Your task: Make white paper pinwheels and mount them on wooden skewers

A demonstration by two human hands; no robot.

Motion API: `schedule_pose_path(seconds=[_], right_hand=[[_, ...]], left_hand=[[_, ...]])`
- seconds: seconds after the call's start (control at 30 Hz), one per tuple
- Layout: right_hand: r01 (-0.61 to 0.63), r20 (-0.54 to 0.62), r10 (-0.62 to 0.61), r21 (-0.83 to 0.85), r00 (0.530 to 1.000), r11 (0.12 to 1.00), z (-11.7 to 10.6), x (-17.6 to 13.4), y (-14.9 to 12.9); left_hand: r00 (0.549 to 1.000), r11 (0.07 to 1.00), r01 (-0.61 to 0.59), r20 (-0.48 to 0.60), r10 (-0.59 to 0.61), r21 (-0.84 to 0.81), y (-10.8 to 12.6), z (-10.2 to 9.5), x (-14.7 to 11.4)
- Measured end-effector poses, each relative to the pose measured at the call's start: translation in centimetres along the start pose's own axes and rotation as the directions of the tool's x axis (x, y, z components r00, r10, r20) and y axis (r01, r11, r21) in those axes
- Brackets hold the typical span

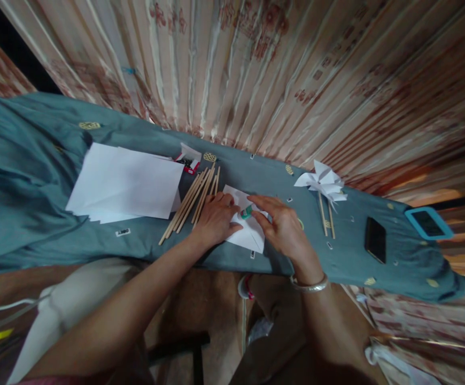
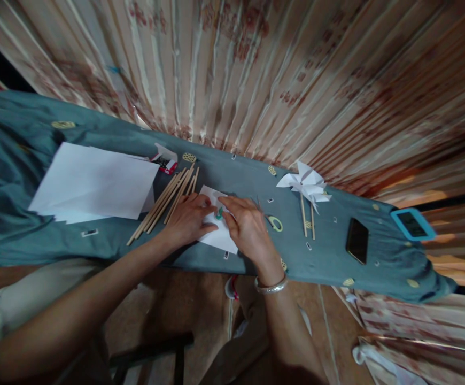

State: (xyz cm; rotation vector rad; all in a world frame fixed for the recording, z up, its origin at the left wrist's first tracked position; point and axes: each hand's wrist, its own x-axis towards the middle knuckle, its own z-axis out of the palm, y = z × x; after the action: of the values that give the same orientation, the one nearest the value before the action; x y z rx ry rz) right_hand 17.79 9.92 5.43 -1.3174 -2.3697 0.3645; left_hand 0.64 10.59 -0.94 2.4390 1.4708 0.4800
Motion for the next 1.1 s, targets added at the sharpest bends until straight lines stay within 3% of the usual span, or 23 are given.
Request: schedule_pose_path(seconds=[0.2,0.37,0.5,0.63,0.8,1.1], right_hand=[[-0.025,-0.027,0.02,-0.192,0.999,0.981,0.6,0.5,-0.6],[-0.115,-0.134,0.082,-0.257,0.988,0.959,1.3,0.4,-0.7],[-0.244,-0.181,0.228,-0.069,0.957,0.967,2.1,0.2,-0.6],[-0.337,-0.14,0.367,0.199,0.92,0.92,3.0,0.0,0.6],[-0.322,-0.068,0.348,0.248,0.935,0.913,4.1,-0.3,2.0],[-0.245,-0.054,0.261,0.209,0.964,0.947,4.3,-0.5,1.8]], left_hand=[[1.0,1.0,-0.002,0.002,0.002,-0.013,0.0,-0.1,-0.1],[1.0,1.0,-0.002,0.0,0.002,-0.002,0.1,-0.2,-0.1],[1.0,1.0,0.003,-0.006,-0.003,0.023,0.2,-0.2,-0.1],[1.0,1.0,0.006,-0.031,-0.005,0.027,0.4,-0.2,0.0],[0.998,1.0,0.018,-0.061,-0.017,0.018,0.7,0.1,0.3],[0.998,0.999,0.005,-0.069,-0.001,0.046,0.5,0.5,0.3]])
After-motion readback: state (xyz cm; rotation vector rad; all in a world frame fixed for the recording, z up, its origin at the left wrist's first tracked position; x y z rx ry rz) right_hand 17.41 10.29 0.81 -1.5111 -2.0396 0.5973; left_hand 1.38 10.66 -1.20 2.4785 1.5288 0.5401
